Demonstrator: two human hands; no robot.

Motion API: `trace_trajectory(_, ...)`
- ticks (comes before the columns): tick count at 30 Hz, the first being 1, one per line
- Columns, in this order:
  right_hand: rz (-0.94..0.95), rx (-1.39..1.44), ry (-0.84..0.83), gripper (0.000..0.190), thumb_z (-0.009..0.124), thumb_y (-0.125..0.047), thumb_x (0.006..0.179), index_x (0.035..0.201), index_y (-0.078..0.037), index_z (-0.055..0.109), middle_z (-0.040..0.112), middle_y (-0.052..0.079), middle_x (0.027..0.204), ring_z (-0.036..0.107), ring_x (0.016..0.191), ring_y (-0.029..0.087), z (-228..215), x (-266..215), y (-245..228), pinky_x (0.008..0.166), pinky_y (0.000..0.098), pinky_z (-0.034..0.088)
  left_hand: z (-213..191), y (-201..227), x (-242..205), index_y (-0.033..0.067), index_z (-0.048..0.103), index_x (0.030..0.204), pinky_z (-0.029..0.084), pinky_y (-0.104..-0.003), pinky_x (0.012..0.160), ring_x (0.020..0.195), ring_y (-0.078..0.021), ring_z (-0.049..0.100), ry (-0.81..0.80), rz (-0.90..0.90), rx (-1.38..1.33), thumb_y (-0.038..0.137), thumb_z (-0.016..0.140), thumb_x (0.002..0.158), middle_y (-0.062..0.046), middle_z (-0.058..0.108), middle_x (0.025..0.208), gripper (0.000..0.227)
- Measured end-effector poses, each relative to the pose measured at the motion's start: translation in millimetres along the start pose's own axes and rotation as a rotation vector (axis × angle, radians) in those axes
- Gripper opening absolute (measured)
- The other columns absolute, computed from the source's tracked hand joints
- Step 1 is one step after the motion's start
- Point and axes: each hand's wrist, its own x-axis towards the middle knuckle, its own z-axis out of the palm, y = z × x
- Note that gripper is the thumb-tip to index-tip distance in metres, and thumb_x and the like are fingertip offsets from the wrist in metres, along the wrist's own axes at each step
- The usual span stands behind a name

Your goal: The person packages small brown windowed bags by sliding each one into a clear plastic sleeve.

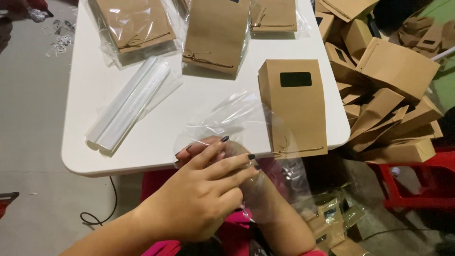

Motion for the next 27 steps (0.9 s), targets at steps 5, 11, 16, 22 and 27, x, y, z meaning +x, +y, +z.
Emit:
trace_trajectory(5, 0.093, -0.092, -0.005, 0.035, 0.072, -0.016, 0.093, 0.124, -0.004, 0.062, 0.069, 0.012, 0.116, 0.066, 0.111, 0.021, -15, -4, 53, 0.098, 0.0350, 0.057, 37, -24, -26, 0.0032, 0.066, 0.086, 0.029, -0.065, 0.117, 0.129, -0.0391, 0.059, -0.021, -0.150, 0.107, 0.008, 0.052, 0.093, -0.017, 0.069, 0.127, 0.017)
trace_trajectory(11, 0.072, -0.186, -0.069, 0.037, 0.078, -0.006, 0.088, 0.124, -0.001, 0.068, 0.072, 0.006, 0.120, 0.065, 0.110, 0.014, -25, -40, 52, 0.100, 0.0309, 0.056, 63, -40, -51, 0.0073, 0.067, 0.079, 0.027, -0.068, 0.113, 0.141, -0.0407, 0.046, -0.157, -0.273, -0.008, 0.018, 0.056, 0.089, -0.016, 0.059, 0.146, 0.018)
trace_trajectory(16, -0.538, -0.653, -0.117, 0.017, 0.067, -0.016, 0.097, 0.099, 0.000, 0.069, 0.074, 0.017, 0.098, 0.073, 0.088, 0.029, 39, -59, -66, 0.084, 0.0389, 0.060, 68, -44, -49, 0.0086, 0.067, 0.075, 0.022, -0.067, 0.117, 0.143, -0.0379, 0.046, -0.140, -0.216, -0.045, 0.017, 0.057, 0.088, -0.012, 0.060, 0.146, 0.019)
trace_trajectory(22, -0.883, -1.215, 0.231, 0.024, 0.057, -0.012, 0.102, 0.123, -0.001, 0.060, 0.062, 0.021, 0.132, 0.063, 0.122, 0.037, 18, -20, -67, 0.108, 0.0470, 0.051, 65, -47, -53, 0.0068, 0.068, 0.082, 0.027, -0.059, 0.121, 0.134, -0.0360, 0.053, -0.098, -0.102, -0.053, 0.011, 0.055, 0.088, -0.009, 0.065, 0.119, 0.015)
trace_trajectory(27, -0.419, -1.611, 0.165, 0.054, 0.054, -0.039, 0.100, 0.146, -0.013, 0.053, 0.043, 0.013, 0.161, 0.035, 0.151, 0.034, -5, 25, -52, 0.122, 0.0516, 0.021, 57, -46, -69, 0.0053, 0.064, 0.079, 0.037, -0.059, 0.115, 0.131, -0.0417, 0.057, -0.036, -0.126, 0.046, 0.011, 0.062, 0.093, -0.011, 0.071, 0.098, 0.016)
